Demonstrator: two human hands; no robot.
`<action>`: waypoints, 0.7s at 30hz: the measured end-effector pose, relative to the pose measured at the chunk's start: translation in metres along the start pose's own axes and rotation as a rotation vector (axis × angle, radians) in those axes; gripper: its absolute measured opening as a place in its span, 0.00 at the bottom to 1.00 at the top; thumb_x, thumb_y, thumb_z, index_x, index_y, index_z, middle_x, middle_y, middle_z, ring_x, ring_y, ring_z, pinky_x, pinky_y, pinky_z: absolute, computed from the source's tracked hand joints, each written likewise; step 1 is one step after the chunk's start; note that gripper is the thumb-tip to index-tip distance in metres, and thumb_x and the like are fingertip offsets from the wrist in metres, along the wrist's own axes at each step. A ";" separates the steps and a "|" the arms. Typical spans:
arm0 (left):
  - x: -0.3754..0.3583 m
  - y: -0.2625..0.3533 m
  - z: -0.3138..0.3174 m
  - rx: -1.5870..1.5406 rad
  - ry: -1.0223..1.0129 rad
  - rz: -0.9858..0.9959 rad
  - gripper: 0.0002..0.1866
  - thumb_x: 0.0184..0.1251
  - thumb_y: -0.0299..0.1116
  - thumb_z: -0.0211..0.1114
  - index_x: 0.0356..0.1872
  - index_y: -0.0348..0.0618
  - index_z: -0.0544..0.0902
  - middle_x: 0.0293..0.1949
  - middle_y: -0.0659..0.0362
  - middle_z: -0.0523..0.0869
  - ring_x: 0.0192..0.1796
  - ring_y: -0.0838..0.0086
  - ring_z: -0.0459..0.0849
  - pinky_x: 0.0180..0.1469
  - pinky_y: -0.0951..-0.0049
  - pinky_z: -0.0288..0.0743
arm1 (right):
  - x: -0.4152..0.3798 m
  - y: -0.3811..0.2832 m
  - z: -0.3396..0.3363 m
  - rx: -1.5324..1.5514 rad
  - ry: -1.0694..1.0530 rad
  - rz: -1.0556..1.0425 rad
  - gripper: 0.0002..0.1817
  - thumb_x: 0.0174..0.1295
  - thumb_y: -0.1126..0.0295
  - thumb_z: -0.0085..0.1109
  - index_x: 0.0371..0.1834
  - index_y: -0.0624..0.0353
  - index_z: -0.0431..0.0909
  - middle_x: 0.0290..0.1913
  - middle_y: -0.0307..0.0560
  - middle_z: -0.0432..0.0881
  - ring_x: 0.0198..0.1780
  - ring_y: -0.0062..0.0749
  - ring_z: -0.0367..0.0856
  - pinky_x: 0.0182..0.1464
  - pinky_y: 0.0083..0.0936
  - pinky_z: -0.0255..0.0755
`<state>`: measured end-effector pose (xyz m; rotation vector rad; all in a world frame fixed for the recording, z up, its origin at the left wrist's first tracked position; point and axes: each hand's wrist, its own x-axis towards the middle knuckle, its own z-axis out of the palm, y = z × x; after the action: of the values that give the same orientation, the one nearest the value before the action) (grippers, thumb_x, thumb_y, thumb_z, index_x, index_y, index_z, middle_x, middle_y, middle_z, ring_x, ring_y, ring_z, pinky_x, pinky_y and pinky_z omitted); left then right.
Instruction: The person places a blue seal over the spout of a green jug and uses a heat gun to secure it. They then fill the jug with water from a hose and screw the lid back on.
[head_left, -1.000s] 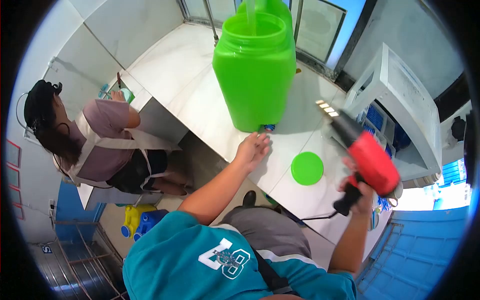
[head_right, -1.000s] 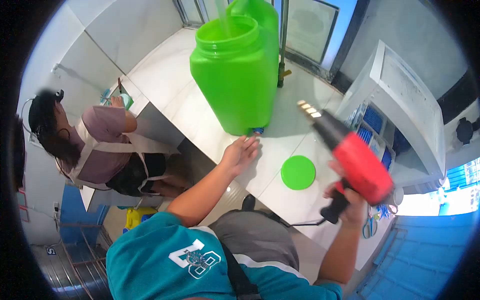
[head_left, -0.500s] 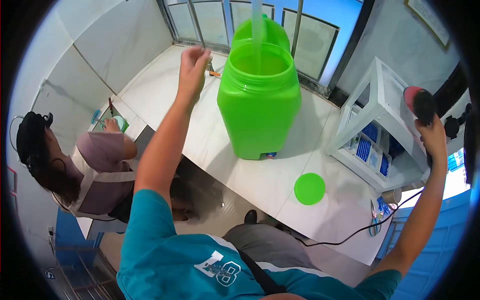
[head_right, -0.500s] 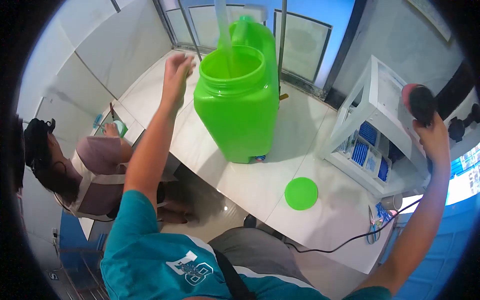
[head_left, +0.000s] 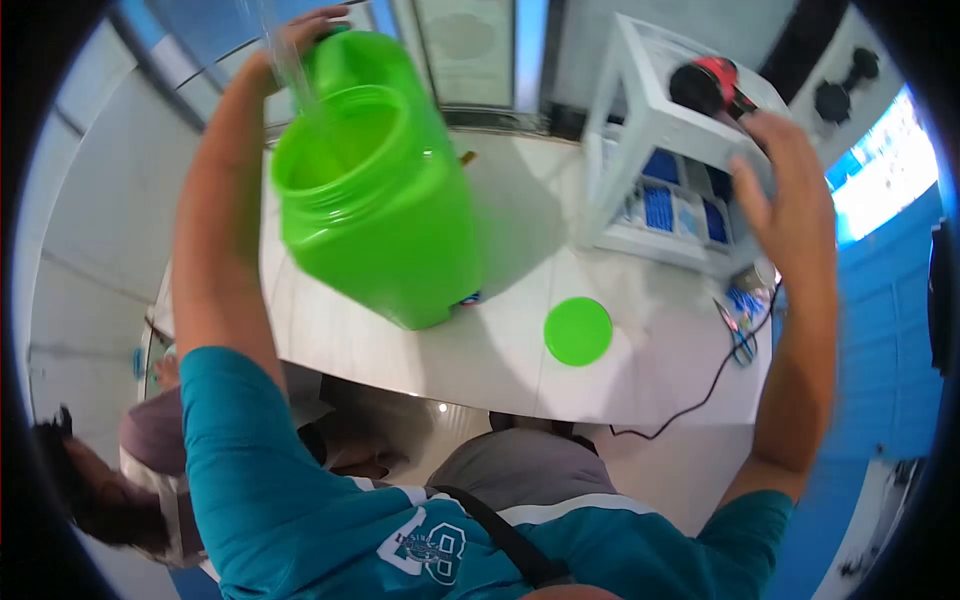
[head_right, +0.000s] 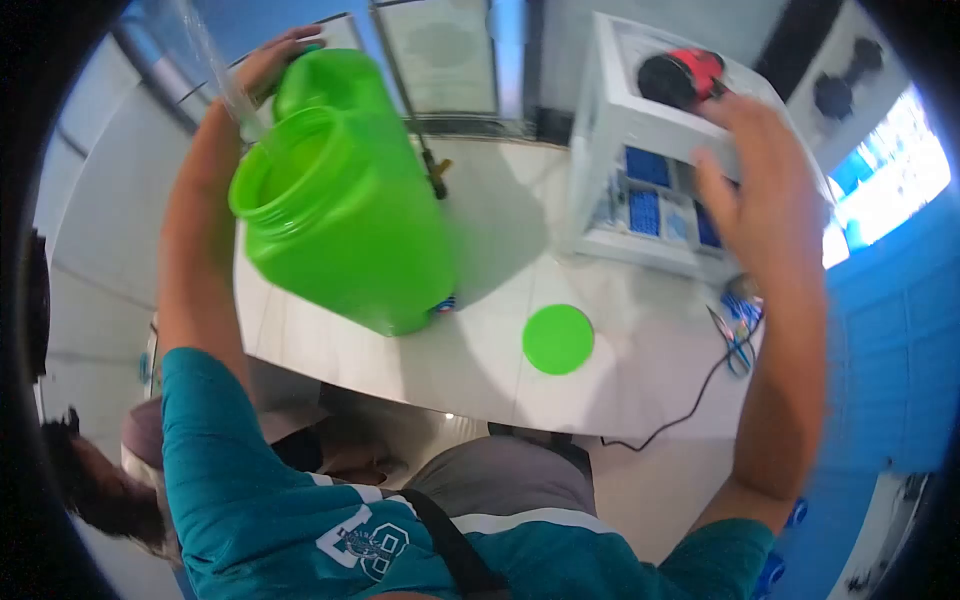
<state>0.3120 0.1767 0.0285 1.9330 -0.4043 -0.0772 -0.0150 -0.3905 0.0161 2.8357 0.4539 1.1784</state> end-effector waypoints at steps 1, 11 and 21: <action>-0.013 0.010 0.012 -0.044 -0.030 -0.038 0.24 0.87 0.38 0.58 0.75 0.38 0.77 0.69 0.53 0.86 0.68 0.66 0.87 0.70 0.70 0.81 | -0.022 -0.014 -0.007 0.078 -0.047 0.000 0.23 0.65 0.65 0.75 0.63 0.57 0.84 0.65 0.57 0.85 0.64 0.55 0.84 0.68 0.46 0.76; 0.004 0.041 0.016 0.677 -0.099 -0.390 0.39 0.80 0.74 0.55 0.55 0.43 0.88 0.39 0.61 0.87 0.39 0.80 0.83 0.43 0.79 0.76 | -0.167 -0.034 0.031 0.665 -0.752 0.420 0.19 0.67 0.62 0.72 0.57 0.60 0.87 0.54 0.58 0.89 0.60 0.55 0.85 0.63 0.43 0.79; 0.010 0.021 0.001 0.319 0.064 -0.335 0.44 0.76 0.68 0.62 0.78 0.42 0.75 0.60 0.54 0.88 0.56 0.69 0.86 0.58 0.82 0.76 | -0.137 0.065 0.170 -0.105 -0.444 0.713 0.13 0.75 0.71 0.51 0.53 0.60 0.85 0.55 0.58 0.89 0.55 0.59 0.90 0.58 0.53 0.84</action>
<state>0.3164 0.1659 0.0489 2.2975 -0.0461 -0.1767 0.0284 -0.4781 -0.1892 3.1007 -0.6630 0.5245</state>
